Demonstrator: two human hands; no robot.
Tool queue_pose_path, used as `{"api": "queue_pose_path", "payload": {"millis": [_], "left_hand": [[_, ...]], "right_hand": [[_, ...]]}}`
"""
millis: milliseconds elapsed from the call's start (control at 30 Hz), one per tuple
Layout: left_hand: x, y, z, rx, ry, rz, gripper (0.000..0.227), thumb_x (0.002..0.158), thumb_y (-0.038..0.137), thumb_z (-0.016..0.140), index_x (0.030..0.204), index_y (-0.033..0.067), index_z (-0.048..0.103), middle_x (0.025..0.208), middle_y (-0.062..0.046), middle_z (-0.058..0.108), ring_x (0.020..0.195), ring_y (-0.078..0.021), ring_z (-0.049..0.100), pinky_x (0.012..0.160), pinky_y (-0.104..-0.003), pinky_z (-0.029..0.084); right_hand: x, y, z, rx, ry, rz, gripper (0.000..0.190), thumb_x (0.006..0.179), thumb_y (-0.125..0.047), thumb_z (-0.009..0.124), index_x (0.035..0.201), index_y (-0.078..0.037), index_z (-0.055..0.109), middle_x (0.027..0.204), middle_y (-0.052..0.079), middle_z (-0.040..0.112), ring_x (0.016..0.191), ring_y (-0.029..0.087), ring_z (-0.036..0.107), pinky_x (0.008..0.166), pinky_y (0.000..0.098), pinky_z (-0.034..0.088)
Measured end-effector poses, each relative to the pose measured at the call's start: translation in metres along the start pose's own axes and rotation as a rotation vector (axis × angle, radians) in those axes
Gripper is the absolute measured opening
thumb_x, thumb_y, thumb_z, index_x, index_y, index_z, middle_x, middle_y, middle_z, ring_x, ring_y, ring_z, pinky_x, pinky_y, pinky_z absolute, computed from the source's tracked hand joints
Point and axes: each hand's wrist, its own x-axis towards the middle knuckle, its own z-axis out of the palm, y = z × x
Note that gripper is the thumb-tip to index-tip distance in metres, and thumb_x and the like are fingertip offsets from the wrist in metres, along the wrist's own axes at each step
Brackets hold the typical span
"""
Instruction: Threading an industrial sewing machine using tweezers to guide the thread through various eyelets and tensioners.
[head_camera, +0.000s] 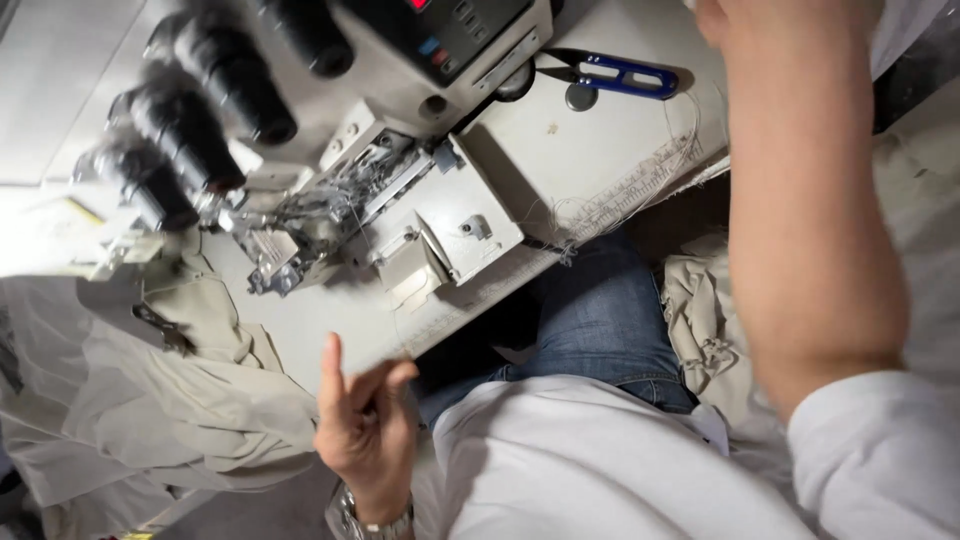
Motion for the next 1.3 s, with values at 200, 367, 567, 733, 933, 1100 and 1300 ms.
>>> {"api": "queue_pose_path", "payload": {"millis": [200, 367, 567, 733, 933, 1100, 1300], "left_hand": [[0.018, -0.020, -0.007, 0.095, 0.177, 0.264, 0.074, 0.101, -0.003, 0.074, 0.158, -0.0010, 0.028, 0.095, -0.012, 0.076, 0.087, -0.0209, 0.078, 0.078, -0.027, 0.063], [0.025, -0.016, -0.009, 0.233, 0.192, 0.503, 0.067, 0.103, -0.001, 0.075, 0.154, -0.0035, 0.032, 0.100, -0.012, 0.079, 0.089, -0.0207, 0.081, 0.074, -0.028, 0.061], [0.018, -0.026, -0.021, 0.163, 0.071, 0.538, 0.052, 0.111, 0.004, 0.058, 0.155, -0.0043, 0.032, 0.116, -0.015, 0.077, 0.074, -0.0267, 0.061, 0.066, -0.038, 0.053], [0.019, -0.025, -0.017, 0.170, 0.085, 0.487, 0.046, 0.103, 0.001, 0.070, 0.143, -0.0068, 0.049, 0.117, -0.014, 0.076, 0.072, -0.0187, 0.066, 0.065, -0.033, 0.057], [0.030, -0.006, -0.014, 0.034, 0.033, 0.385, 0.023, 0.095, -0.010, 0.070, 0.118, -0.0048, 0.067, 0.090, -0.010, 0.071, 0.070, -0.0194, 0.062, 0.065, -0.031, 0.055], [0.042, 0.008, -0.014, -0.072, -0.017, 0.333, 0.029, 0.091, -0.021, 0.057, 0.110, -0.0039, 0.069, 0.094, -0.014, 0.075, 0.077, -0.0222, 0.073, 0.072, -0.029, 0.061], [0.045, 0.007, -0.013, -0.317, 0.053, -0.092, 0.011, 0.102, 0.000, 0.061, 0.105, -0.0026, 0.071, 0.089, -0.012, 0.072, 0.079, -0.0167, 0.072, 0.075, -0.024, 0.062]], "right_hand": [[-0.117, -0.029, 0.069, -0.016, -0.101, -0.063, 0.023, 0.109, -0.017, 0.069, 0.088, -0.011, 0.060, 0.058, 0.007, 0.050, 0.092, 0.024, 0.075, 0.097, 0.0295, 0.062], [-0.181, -0.015, 0.118, -0.120, -0.663, 0.432, 0.027, 0.098, -0.024, 0.066, 0.113, -0.005, 0.079, 0.056, -0.012, 0.043, 0.051, 0.002, 0.032, 0.045, 0.0220, 0.022], [-0.203, 0.012, 0.157, 0.099, -0.639, 0.772, 0.061, 0.076, -0.028, 0.082, 0.127, 0.004, 0.071, 0.083, 0.005, 0.072, 0.085, 0.015, 0.074, 0.086, 0.0291, 0.067], [-0.203, 0.012, 0.162, 0.108, -0.624, 0.395, 0.014, 0.095, -0.013, 0.072, 0.089, -0.001, 0.076, 0.085, 0.008, 0.077, 0.080, 0.012, 0.072, 0.077, 0.0220, 0.061], [-0.202, 0.008, 0.155, -0.132, -0.588, 0.257, 0.016, 0.097, -0.018, 0.069, 0.087, -0.007, 0.074, 0.077, -0.001, 0.075, 0.068, 0.005, 0.065, 0.065, 0.0186, 0.055], [-0.200, 0.002, 0.149, -0.218, -0.525, 0.163, 0.015, 0.097, -0.018, 0.070, 0.085, -0.010, 0.074, 0.071, -0.007, 0.061, 0.065, 0.004, 0.050, 0.060, 0.0213, 0.045], [-0.174, -0.021, 0.134, 0.142, -0.672, 0.467, 0.036, 0.105, -0.030, 0.046, 0.129, -0.003, 0.048, 0.074, -0.009, 0.030, 0.054, 0.000, 0.032, 0.042, 0.0169, 0.031]]}}
